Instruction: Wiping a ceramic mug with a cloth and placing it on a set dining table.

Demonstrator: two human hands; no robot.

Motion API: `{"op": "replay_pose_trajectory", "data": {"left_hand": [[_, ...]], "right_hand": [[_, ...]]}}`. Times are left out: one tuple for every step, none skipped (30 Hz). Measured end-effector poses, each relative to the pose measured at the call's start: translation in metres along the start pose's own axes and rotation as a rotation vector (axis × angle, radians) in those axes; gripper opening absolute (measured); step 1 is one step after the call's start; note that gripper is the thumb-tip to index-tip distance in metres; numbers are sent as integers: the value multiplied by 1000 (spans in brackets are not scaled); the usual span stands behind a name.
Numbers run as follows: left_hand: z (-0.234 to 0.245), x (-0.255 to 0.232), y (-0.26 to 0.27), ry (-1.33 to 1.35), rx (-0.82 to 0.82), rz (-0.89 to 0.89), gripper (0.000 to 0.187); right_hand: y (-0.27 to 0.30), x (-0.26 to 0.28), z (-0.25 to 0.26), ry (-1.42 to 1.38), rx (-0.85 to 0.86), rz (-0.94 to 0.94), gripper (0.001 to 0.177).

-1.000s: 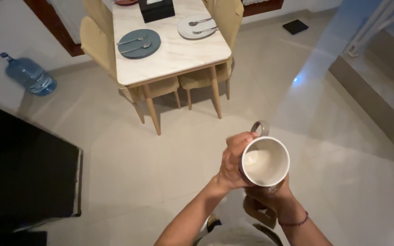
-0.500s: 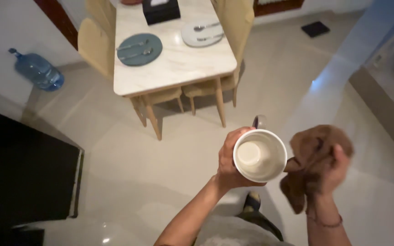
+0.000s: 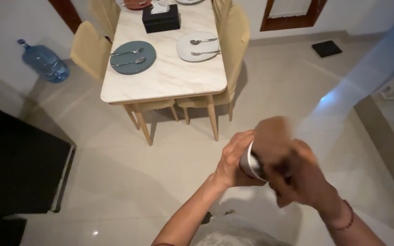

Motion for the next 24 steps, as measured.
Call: {"op": "replay_pose_trajectory", "data": {"left_hand": [[-3,2,-3,-27,34,12,113],[-10,10,6,-39,30,13,113],[-18,19,13,-43,58,11,112],[-25,27,20,-48,86,10,111],[-27,22,18,-57,82,11,111],[-35,24,17,-69,149,78,108],[-43,26,18,-76,217,146,105],[-46,25,18,-82,215,150,105],[-55,36,21,-100,302,251,104],[-64,47,25,-118,389,352,104],[-71,56,31,-119,388,348,104],[-79,67,37,-109,402,354,104],[-88,77,44,-97,414,362,105],[-92,82,47,-95,411,359,105],[-100,89,51,-58,433,357,107],[-108,96,54,-22,456,356,109],[-115,105,59,-25,454,349,109],[-126,118,68,-16,496,378,111],[-138,129,77,-3,538,410,113],[-140,136,72,-2,534,406,113],[-144,147,69,-22,563,435,112],[-147,158,66,-43,591,464,111],[-149,170,63,-41,589,459,111],[-151,183,59,-100,594,416,111]], "right_hand": [[-2,-14,-20,314,312,-2,26],[-14,9,-16,310,319,9,26],[-24,61,-10,359,250,318,22],[-25,112,-5,402,178,627,47],[-26,104,-7,397,182,635,47],[-29,42,-39,622,603,218,29],[-3,-22,-47,822,1003,-236,15],[7,-55,-55,821,1007,-229,15],[0,-69,-60,745,831,-86,12],[-4,-83,-61,663,655,55,16],[-1,-99,-63,666,652,57,16],[1,-116,-65,653,649,38,21],[4,-134,-66,643,648,18,27],[10,-163,-68,648,648,18,27],[35,-216,-81,929,956,-37,21],[62,-269,-81,1205,1268,-93,21],[56,-271,-78,1212,1263,-91,21],[44,-273,-72,1064,1143,-220,26],[34,-276,-65,912,1022,-344,35],[28,-272,-62,917,1021,-344,35],[14,-269,-49,684,831,-513,50],[2,-268,-35,446,632,-663,66],[-8,-268,-34,452,628,-663,66],[-24,-264,-29,3,402,-723,67]]}}
Point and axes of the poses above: each hand's wrist, its own y-axis away from the middle knuckle, its own z-axis out of the back of the hand, x = y × z, the point moved 10 cm from there along -y, towards the middle knuckle, and after that the axes turned 3 degrees about y, right-handed, at the moved point
